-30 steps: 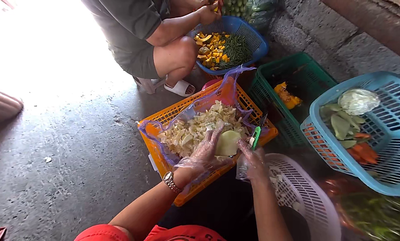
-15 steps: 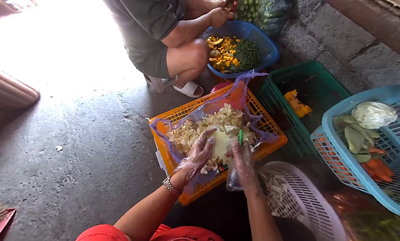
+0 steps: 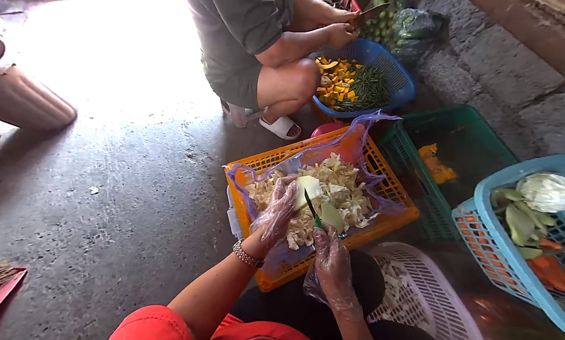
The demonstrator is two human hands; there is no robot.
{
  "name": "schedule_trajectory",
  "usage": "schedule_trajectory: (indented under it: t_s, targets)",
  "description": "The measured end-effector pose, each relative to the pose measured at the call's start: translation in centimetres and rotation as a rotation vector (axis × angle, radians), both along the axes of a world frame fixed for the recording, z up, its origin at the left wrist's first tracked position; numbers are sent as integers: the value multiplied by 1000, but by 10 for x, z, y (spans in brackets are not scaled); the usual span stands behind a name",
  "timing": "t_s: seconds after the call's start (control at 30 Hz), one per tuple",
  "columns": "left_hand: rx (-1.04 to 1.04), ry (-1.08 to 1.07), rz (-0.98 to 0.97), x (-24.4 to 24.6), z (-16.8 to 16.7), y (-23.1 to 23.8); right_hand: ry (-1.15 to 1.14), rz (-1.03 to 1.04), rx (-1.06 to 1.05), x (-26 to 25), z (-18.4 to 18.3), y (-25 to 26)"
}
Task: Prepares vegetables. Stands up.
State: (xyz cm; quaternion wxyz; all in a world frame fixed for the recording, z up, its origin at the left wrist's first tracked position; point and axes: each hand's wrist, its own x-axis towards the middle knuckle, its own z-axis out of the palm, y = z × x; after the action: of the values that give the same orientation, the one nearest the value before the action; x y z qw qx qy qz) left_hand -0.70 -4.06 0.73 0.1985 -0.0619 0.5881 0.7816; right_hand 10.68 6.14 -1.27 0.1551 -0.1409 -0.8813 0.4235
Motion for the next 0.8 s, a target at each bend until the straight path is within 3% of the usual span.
schedule_trajectory:
  t_s: [0.3, 0.43, 0.53, 0.7, 0.8]
  targets:
    - [114, -32, -97, 13, -2, 3, -261, -54, -130, -22, 11, 10]
    - [80, -17, -129, 20, -1, 7, -429, -15, -334, -29, 12, 31]
    - [8, -5, -92, 12, -9, 12, -364, -38, -344, -12, 20, 26]
    - [-87, 17, -49, 5, -18, 25, -148, -33, -112, 18, 14, 5]
    - [-112, 14, -43, 1, -19, 32, -135, -44, -146, 18, 11, 6]
